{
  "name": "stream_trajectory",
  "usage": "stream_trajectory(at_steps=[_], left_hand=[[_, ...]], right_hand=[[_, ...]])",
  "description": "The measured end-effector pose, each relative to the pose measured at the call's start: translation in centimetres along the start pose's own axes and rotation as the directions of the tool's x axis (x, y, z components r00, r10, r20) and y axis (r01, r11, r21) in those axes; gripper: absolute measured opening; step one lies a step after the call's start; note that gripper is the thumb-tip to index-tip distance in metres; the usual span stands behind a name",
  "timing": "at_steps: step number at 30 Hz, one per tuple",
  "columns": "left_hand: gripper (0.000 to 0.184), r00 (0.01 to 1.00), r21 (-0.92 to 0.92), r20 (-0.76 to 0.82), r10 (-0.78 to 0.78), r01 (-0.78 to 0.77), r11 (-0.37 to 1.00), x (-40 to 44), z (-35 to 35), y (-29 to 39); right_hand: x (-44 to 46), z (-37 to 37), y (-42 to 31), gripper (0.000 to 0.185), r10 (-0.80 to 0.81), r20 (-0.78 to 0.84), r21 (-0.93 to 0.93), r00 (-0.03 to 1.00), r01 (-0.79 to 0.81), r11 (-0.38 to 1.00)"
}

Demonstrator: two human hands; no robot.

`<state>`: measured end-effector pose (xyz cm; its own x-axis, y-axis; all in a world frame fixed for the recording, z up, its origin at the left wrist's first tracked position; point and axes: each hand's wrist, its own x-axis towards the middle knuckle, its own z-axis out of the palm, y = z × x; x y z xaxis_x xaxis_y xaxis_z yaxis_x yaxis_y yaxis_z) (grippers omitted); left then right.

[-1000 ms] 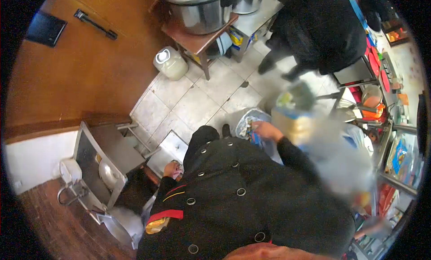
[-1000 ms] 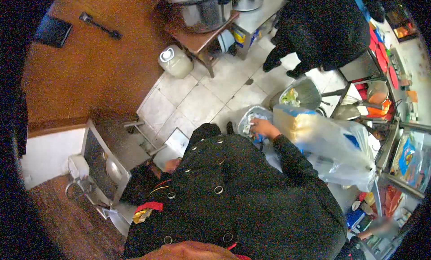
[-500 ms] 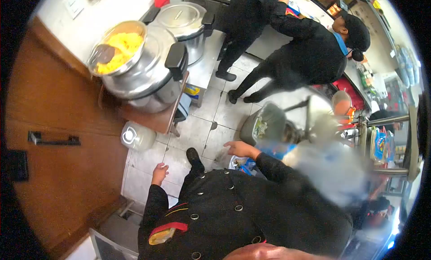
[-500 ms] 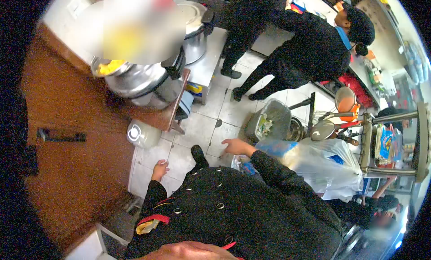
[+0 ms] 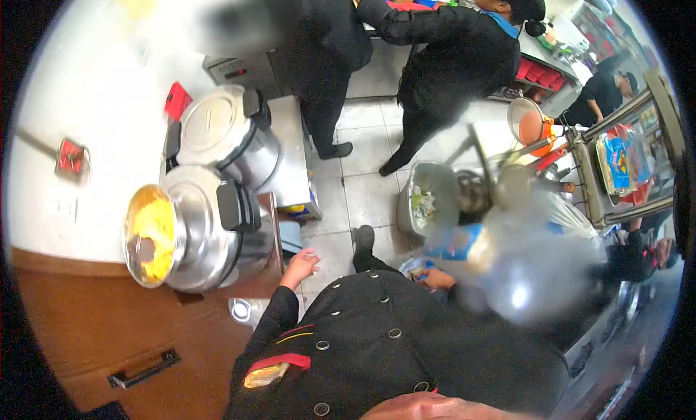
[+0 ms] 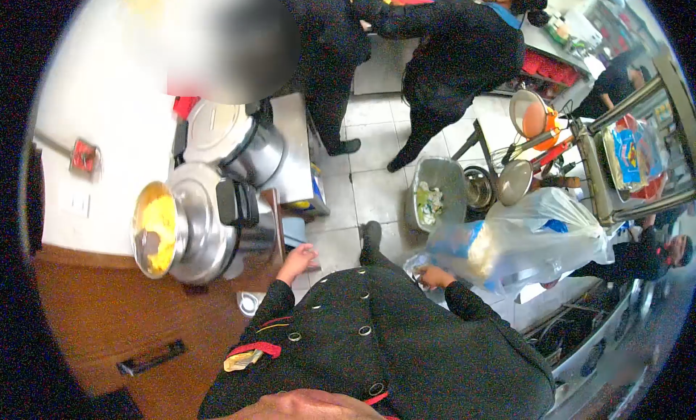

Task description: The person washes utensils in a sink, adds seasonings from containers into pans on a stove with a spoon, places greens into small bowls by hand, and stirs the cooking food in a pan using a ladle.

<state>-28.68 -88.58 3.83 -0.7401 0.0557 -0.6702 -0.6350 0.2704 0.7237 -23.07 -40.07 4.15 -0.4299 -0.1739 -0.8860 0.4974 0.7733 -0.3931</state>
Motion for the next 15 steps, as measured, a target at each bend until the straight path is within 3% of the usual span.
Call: stream_trajectory(at_steps=[2,3,4,5,6,7,9,11,14,15], left_hand=[[0.053,0.994,-0.192,0.1,0.037,-0.017,0.981,3.7,0.0,-0.8],[0.054,0.993,-0.169,0.117,-0.027,0.046,0.985,3.4,-0.1,1.2],[0.055,0.988,-0.145,0.13,-0.086,0.105,0.984,3.0,-0.1,3.6],[0.054,0.99,0.089,0.135,-0.037,0.025,0.996,7.1,-0.9,-0.3],[0.053,0.994,0.069,0.088,-0.072,0.066,0.995,6.4,-0.7,1.7],[0.048,0.989,0.159,0.091,-0.118,0.102,0.982,6.1,-1.1,3.9],[0.044,0.982,0.242,0.091,-0.165,0.139,0.96,8.0,-0.9,6.5],[0.049,0.989,-0.071,0.074,-0.129,0.134,0.988,10.8,-1.8,6.5],[0.048,0.993,-0.177,-0.035,-0.11,0.103,0.979,14.3,-1.8,9.4],[0.049,0.985,-0.118,-0.091,-0.146,0.135,0.984,14.0,-1.3,12.7]], right_hand=[[1.7,-1.9,-1.4,0.044,-0.1,0.044,0.199,0.994,0.09,0.976],[5.1,-2.7,0.1,0.048,-0.13,0.104,0.46,0.986,0.068,0.885],[7.1,-4.4,-1.0,0.048,-0.149,0.096,0.471,0.984,0.088,0.878],[8.8,-6.2,-2.4,0.049,-0.163,0.012,0.232,0.986,0.156,0.96],[10.2,-7.7,-3.5,0.049,-0.189,-0.064,-0.023,0.98,0.188,0.982],[11.6,-9.3,-4.5,0.049,-0.189,-0.058,-0.01,0.98,0.189,0.982],[14.2,-14.2,-7.1,0.038,-0.349,-0.152,0.066,0.925,0.362,0.93],[17.0,-19.4,-10.2,0.036,-0.348,-0.163,0.196,0.923,0.376,0.906],[13.5,-27.8,-19.1,0.041,-0.401,-0.177,0.198,0.899,0.431,0.88],[12.1,-30.1,-22.2,0.043,-0.4,-0.194,0.206,0.896,0.436,0.876]])
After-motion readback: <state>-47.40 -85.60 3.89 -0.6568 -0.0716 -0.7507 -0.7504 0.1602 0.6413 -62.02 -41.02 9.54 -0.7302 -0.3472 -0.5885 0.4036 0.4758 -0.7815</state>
